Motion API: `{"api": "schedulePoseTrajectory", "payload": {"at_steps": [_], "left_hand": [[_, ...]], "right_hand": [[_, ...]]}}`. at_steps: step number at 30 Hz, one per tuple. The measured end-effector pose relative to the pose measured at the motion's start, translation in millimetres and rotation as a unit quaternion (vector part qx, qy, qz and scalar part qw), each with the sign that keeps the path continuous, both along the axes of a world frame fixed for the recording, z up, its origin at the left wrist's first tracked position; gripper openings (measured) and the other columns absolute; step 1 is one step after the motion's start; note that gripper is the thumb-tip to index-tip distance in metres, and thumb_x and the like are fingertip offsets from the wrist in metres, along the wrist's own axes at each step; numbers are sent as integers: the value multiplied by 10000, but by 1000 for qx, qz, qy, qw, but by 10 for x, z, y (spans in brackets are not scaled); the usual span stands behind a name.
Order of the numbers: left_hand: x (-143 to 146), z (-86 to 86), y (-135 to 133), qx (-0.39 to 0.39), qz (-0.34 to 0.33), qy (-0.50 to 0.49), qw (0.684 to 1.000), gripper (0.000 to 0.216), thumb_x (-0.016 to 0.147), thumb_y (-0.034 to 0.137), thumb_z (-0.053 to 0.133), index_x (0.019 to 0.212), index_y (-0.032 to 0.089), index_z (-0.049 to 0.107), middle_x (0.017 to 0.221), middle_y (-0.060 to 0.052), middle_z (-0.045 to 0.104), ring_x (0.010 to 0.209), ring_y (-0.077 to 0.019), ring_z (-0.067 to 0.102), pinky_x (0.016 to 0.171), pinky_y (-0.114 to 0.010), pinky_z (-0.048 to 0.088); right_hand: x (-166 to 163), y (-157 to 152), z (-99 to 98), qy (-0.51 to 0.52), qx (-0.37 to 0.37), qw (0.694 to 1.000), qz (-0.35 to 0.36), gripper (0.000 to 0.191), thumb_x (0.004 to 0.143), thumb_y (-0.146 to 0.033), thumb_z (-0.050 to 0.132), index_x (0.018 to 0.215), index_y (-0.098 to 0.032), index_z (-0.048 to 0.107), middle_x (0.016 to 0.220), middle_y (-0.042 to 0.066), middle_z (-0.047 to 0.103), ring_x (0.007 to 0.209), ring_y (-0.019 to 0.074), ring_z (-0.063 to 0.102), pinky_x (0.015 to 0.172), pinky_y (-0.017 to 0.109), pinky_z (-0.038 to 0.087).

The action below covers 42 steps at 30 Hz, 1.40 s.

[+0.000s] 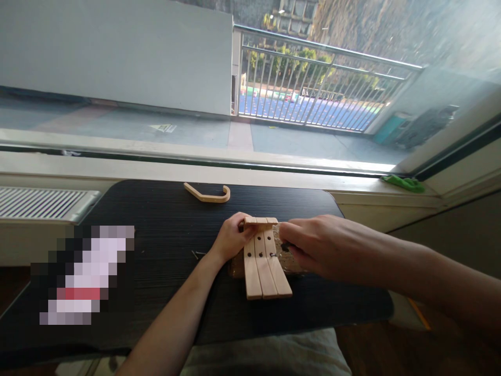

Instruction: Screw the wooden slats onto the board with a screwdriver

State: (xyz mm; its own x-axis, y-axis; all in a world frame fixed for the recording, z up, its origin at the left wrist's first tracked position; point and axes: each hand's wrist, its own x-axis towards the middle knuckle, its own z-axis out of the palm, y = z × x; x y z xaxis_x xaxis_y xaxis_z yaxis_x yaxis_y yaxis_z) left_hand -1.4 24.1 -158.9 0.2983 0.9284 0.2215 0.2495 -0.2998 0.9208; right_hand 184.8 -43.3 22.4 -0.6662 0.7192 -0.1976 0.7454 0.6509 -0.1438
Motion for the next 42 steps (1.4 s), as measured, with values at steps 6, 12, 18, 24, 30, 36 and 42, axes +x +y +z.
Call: {"api": "schedulePoseTrajectory", "payload": {"at_steps": [6,12,18,24,30,36,42], "left_hand": [[-1,14,-3,1,4,9,1000,139,814,300,650,801,162,654,814,-46,667,747,-166,610,664,-255,490],[-4,5,6,3,3,6,1000,120,809,281,651,804,161,653,820,-45,669,760,-169,615,683,-260,488],[-3,21,2,0,5,9,1000,102,808,263,644,789,162,646,796,-35,654,734,-160,597,659,-251,478],[0,38,-4,-1,7,16,1000,125,817,284,646,784,164,648,810,-44,666,748,-167,604,671,-257,478],[1,14,-3,-6,7,7,1000,129,813,294,649,787,168,649,804,-38,660,748,-164,600,664,-250,483],[0,9,2,-3,7,14,1000,118,806,277,641,781,161,648,813,-44,658,753,-169,598,680,-263,485],[3,15,-1,-10,7,6,1000,127,804,288,641,767,167,637,785,-30,645,722,-154,579,650,-247,470]], "right_hand": [[2,21,-4,-12,-3,1000,-8,47,890,-161,497,855,-176,525,675,-25,529,528,103,403,500,268,245],[-8,31,-9,-20,4,999,-27,48,874,-168,508,830,-184,515,655,-35,514,515,96,384,494,262,222],[-27,39,2,-16,11,1000,-24,42,855,-152,516,830,-182,532,661,-25,537,526,100,410,497,255,230],[-52,31,29,3,-6,1000,-19,52,847,-134,530,835,-183,539,640,-37,524,503,88,390,478,242,225],[-52,35,31,-3,-3,1000,-21,54,852,-141,531,824,-187,528,642,-37,523,507,92,382,484,250,223],[-32,32,11,-4,11,1000,-16,44,857,-160,529,821,-185,526,635,-36,514,507,95,368,485,254,215],[-22,27,2,9,0,1000,-18,38,857,-154,536,837,-185,539,633,-36,528,500,92,379,481,249,225]]}}
